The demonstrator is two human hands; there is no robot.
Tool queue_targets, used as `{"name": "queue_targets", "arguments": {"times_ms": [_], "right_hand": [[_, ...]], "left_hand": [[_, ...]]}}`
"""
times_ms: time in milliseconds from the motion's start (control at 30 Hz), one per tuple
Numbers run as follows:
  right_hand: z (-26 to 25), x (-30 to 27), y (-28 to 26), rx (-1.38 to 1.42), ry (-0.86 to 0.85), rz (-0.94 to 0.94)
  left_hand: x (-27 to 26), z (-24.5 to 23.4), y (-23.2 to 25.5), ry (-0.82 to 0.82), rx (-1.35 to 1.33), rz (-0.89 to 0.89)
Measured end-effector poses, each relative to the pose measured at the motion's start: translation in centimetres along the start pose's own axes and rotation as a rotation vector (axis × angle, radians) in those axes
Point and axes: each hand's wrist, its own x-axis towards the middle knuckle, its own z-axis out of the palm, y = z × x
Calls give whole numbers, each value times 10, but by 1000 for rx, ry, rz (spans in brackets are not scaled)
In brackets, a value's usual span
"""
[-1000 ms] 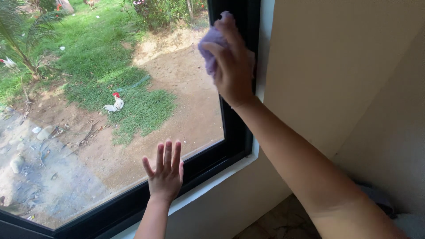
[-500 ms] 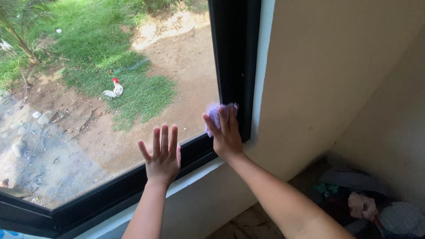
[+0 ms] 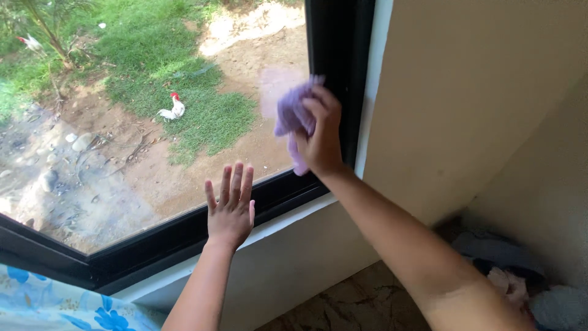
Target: Washing a cloth in a bucket and using it to clean window glass and frames.
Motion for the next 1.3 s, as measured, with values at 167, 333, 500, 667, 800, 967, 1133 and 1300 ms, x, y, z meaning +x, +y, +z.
{"name": "queue_targets", "arguments": {"times_ms": [167,333,500,667,800,967,1133,1300], "right_hand": [[21,45,-4,-179,-25,-69],[32,-7,-14,-291,-153,-34],[39,-110,-8,-345,-297,-10],[24,-150,-24,-326,-301,20],[9,-150,-34,-357,-405,114],[-10,-145,-35,-319,-412,230],[-13,-137,-26,-190,-375,418],[-15,-132,-32,-319,-369,495]], "left_hand": [[-7,-3,-3,-20,-4,-2],[-13,-3,-8,-36,13,-3],[-18,-4,-10,-56,17,12],[-30,2,-8,-19,-43,-12],[-51,24,-9,36,-165,-37],[-84,29,-4,100,-272,-116],[-94,25,1,166,-303,-185],[-93,21,6,152,-360,-297]]}}
